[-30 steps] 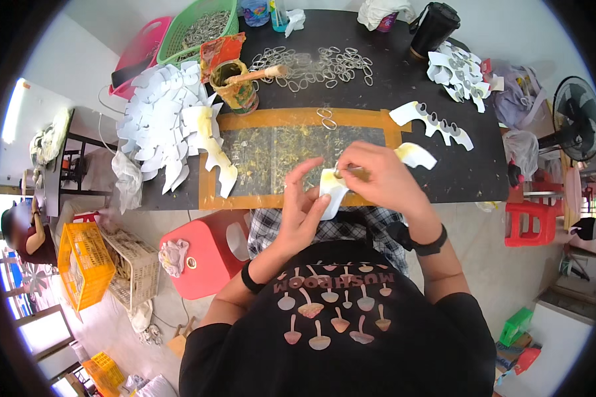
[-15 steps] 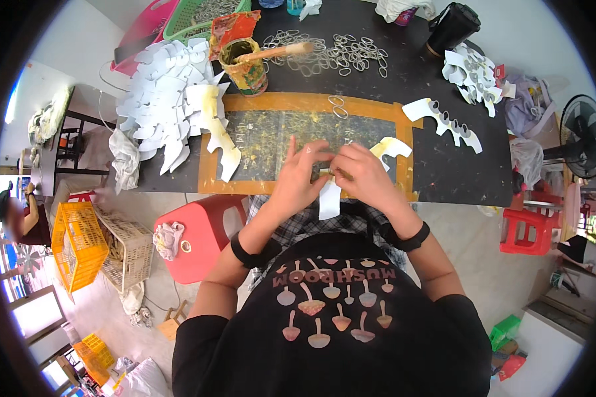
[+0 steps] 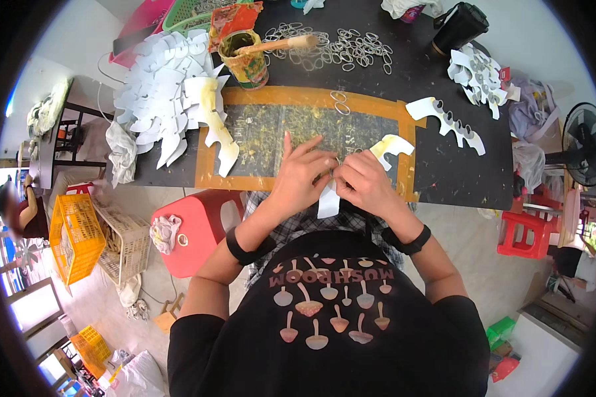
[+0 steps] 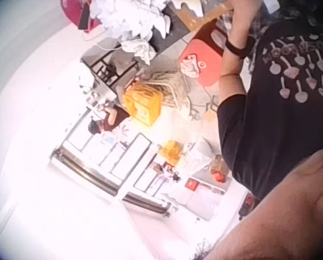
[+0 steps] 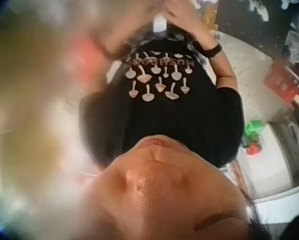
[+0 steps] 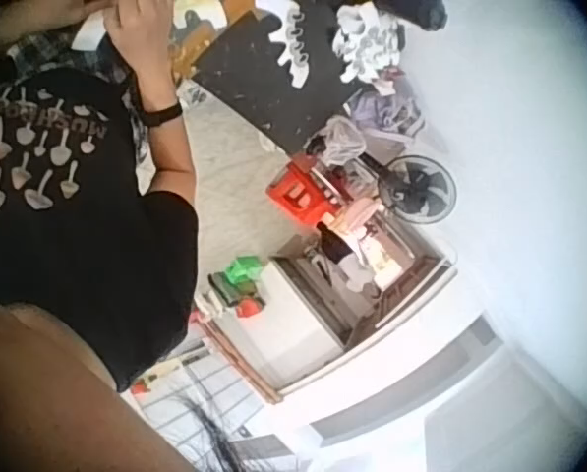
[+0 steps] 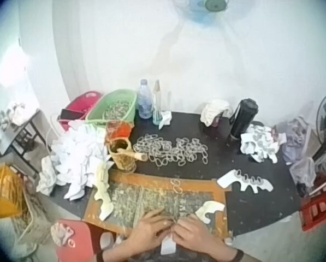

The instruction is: Applying adhesive to white foam-like shoe components and attaching small circular metal rings to them.

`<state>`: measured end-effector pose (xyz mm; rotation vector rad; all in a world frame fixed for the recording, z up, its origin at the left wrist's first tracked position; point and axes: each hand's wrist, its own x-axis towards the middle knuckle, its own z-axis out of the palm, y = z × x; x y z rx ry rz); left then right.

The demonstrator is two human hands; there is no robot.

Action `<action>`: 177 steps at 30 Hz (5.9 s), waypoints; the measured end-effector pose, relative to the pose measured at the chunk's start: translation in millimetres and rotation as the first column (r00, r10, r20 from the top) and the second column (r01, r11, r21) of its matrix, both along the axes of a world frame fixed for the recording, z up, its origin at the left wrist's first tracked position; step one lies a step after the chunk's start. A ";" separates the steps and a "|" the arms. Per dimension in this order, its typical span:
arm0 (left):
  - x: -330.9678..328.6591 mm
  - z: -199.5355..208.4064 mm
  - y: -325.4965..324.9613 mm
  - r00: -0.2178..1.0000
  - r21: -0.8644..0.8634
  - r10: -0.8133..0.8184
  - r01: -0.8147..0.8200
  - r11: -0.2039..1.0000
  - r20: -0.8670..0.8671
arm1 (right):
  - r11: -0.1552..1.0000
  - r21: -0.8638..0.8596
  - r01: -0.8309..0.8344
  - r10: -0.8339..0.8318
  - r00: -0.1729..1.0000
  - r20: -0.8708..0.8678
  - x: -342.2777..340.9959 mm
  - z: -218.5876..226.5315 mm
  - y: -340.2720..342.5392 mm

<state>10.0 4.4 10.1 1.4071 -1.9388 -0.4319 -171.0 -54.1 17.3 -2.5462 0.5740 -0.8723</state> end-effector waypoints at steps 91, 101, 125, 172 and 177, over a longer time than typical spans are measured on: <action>1.4 -10.0 4.0 0.984 -0.176 -0.015 0.047 0.983 0.177 | 0.998 -0.029 0.058 -0.059 0.998 -0.019 -17.7 9.0 9.4; 0.8 -5.3 4.9 0.981 -0.158 0.002 0.030 0.987 0.195 | 0.987 -0.152 -0.055 0.033 0.989 -0.143 -33.5 5.5 0.2; 7.9 3.5 5.1 0.995 -0.008 -0.051 0.051 0.999 -0.082 | 0.974 0.027 0.226 -0.222 0.969 -0.106 -19.8 2.8 35.4; 29.2 6.9 10.0 0.824 -0.099 -0.283 0.376 0.921 0.491 | 0.983 -0.128 0.134 -0.157 0.968 -0.195 -26.0 11.1 39.8; 27.1 4.9 15.3 0.861 -0.095 -0.240 0.313 0.945 0.449 | 0.910 0.307 0.279 -0.307 0.951 0.045 -26.6 3.4 18.6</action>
